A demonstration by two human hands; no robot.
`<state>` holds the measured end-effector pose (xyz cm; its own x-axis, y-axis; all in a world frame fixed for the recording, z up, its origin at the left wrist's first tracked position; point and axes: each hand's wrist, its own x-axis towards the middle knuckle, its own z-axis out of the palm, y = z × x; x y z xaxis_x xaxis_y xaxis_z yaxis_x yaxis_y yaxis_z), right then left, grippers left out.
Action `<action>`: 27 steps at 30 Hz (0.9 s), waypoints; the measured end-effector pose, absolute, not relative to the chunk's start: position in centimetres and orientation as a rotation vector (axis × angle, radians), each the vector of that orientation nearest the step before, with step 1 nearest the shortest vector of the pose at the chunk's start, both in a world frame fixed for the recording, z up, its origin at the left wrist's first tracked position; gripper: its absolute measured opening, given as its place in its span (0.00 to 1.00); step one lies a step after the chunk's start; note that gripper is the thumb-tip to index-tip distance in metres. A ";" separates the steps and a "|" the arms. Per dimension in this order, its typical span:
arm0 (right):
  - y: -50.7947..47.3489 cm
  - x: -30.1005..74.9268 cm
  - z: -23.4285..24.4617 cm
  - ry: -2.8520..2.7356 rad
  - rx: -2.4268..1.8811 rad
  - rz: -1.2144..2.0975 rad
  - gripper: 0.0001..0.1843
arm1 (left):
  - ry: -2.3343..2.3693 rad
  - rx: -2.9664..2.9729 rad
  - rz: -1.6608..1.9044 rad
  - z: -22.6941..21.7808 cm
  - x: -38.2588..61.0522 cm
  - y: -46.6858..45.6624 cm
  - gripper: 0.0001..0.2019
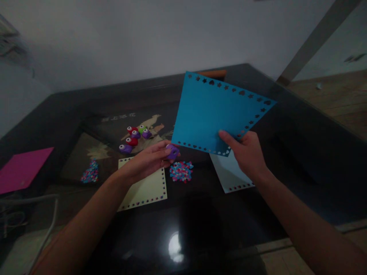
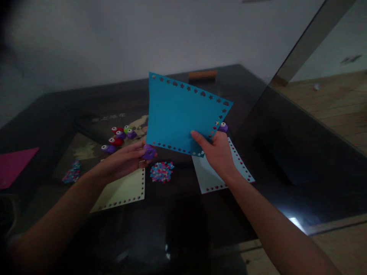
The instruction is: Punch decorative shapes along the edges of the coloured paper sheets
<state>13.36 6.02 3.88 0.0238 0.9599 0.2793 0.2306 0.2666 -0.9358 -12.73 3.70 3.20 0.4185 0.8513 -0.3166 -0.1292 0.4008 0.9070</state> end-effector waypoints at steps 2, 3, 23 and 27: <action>6.3 13.6 3.6 -1.405 -1.169 0.818 0.10 | 1.005 1.143 0.727 3.6 -12.5 3.5 0.16; 6.4 13.7 3.4 -1.378 -1.174 0.809 0.10 | 1.072 1.251 0.726 3.8 -12.4 3.5 0.18; 7.1 22.1 5.2 -0.814 -1.057 0.863 0.13 | 1.325 1.975 0.775 3.8 -10.5 2.3 0.13; 6.8 24.8 2.7 -0.689 -1.170 0.918 0.15 | 1.364 1.955 0.729 3.2 -8.9 3.7 0.14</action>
<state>24.75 6.79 2.69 0.4764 0.8792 -0.0077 -0.2384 0.1207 -0.9636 -8.94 3.73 3.19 0.3081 0.9478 0.0818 0.5946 -0.2590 0.7612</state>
